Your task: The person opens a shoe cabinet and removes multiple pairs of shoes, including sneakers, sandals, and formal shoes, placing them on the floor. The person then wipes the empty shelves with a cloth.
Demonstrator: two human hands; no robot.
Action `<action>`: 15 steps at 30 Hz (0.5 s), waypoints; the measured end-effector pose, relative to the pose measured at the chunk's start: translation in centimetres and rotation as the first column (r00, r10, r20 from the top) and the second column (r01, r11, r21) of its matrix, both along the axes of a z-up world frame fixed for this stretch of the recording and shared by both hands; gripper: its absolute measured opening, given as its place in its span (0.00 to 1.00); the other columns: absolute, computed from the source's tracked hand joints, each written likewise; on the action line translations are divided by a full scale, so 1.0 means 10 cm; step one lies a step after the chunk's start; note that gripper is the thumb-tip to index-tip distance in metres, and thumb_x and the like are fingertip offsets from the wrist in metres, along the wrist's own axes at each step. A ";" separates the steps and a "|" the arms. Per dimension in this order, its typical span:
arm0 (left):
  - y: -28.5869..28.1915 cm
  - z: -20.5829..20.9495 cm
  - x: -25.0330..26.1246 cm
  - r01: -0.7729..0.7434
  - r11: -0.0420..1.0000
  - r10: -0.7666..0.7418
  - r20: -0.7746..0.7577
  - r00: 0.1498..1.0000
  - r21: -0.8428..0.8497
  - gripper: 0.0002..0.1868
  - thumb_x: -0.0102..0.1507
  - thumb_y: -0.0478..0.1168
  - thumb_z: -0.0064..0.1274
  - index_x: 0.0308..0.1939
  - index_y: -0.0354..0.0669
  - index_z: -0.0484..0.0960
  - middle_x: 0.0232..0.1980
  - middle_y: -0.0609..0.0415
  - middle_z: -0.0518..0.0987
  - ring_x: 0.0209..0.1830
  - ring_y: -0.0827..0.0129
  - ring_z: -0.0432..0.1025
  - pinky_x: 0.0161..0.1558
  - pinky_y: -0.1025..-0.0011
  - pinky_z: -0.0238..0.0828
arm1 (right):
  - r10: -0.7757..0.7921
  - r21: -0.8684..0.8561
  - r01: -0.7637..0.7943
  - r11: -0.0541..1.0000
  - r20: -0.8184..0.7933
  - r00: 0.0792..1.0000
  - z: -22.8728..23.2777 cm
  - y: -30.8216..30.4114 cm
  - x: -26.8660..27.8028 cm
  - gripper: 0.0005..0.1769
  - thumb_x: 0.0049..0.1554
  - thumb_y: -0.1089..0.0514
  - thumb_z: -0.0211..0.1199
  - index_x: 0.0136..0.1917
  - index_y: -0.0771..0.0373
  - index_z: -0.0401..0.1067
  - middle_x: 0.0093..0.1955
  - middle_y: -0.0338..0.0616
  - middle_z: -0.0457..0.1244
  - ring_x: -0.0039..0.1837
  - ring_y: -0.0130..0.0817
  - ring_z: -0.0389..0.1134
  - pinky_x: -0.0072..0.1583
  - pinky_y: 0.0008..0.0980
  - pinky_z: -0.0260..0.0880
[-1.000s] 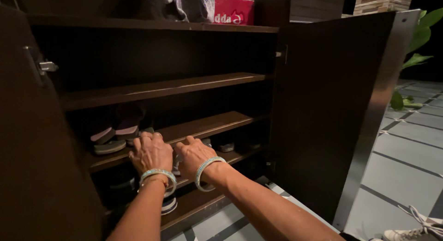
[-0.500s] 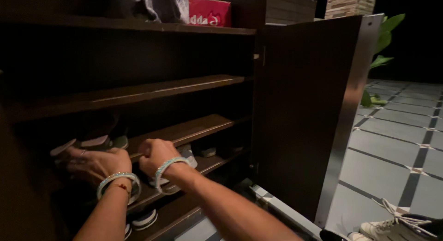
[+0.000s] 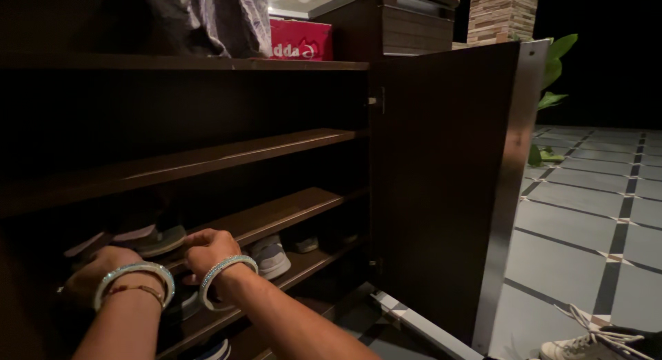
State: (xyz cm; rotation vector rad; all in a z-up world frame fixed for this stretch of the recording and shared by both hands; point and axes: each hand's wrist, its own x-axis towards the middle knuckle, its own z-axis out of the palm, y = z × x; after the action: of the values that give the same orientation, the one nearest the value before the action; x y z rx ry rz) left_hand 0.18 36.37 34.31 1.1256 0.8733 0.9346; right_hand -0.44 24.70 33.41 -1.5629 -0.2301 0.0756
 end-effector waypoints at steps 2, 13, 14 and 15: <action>0.01 0.07 -0.08 0.029 0.999 -0.031 -0.051 0.998 -0.031 0.30 0.72 0.42 0.45 0.70 0.24 0.56 0.70 0.31 0.64 0.65 0.49 0.65 0.64 0.61 0.65 | 0.009 0.024 -0.009 1.000 -0.025 1.000 -0.03 0.06 0.00 0.22 0.55 0.70 0.57 0.62 0.63 0.75 0.57 0.48 0.69 0.54 0.36 0.73 0.45 0.31 0.78; -0.06 0.01 -0.25 -0.017 0.992 0.012 -0.038 0.999 -0.129 0.30 0.64 0.48 0.57 0.60 0.27 0.69 0.54 0.37 0.79 0.47 0.54 0.81 0.46 0.66 0.82 | 0.080 0.153 -0.055 0.987 -0.158 0.984 -0.27 -0.04 0.06 0.12 0.59 0.66 0.58 0.56 0.67 0.74 0.44 0.43 0.67 0.39 0.24 0.66 0.35 0.25 0.68; -0.16 0.00 -0.33 0.049 0.983 -0.039 0.056 0.998 -0.178 0.29 0.65 0.48 0.55 0.60 0.27 0.69 0.53 0.38 0.80 0.45 0.55 0.82 0.45 0.67 0.85 | 0.077 0.168 -0.051 0.984 -0.155 0.985 -0.27 -0.07 0.06 0.12 0.60 0.66 0.57 0.56 0.67 0.74 0.44 0.43 0.67 0.39 0.24 0.66 0.35 0.25 0.68; -0.27 0.01 -0.40 0.036 0.981 -0.020 0.086 0.996 -0.190 0.27 0.66 0.50 0.54 0.58 0.29 0.73 0.52 0.40 0.81 0.46 0.57 0.82 0.47 0.66 0.84 | 0.075 0.183 -0.046 0.982 -0.152 0.986 -0.27 -0.09 0.05 0.12 0.61 0.66 0.56 0.56 0.68 0.73 0.44 0.44 0.67 0.38 0.24 0.66 0.35 0.26 0.68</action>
State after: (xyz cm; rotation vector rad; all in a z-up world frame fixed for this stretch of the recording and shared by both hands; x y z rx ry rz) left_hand -3.86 33.69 34.44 0.9251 0.8577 0.8494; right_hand 0.11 23.77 30.71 -1.3633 -0.1550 0.2204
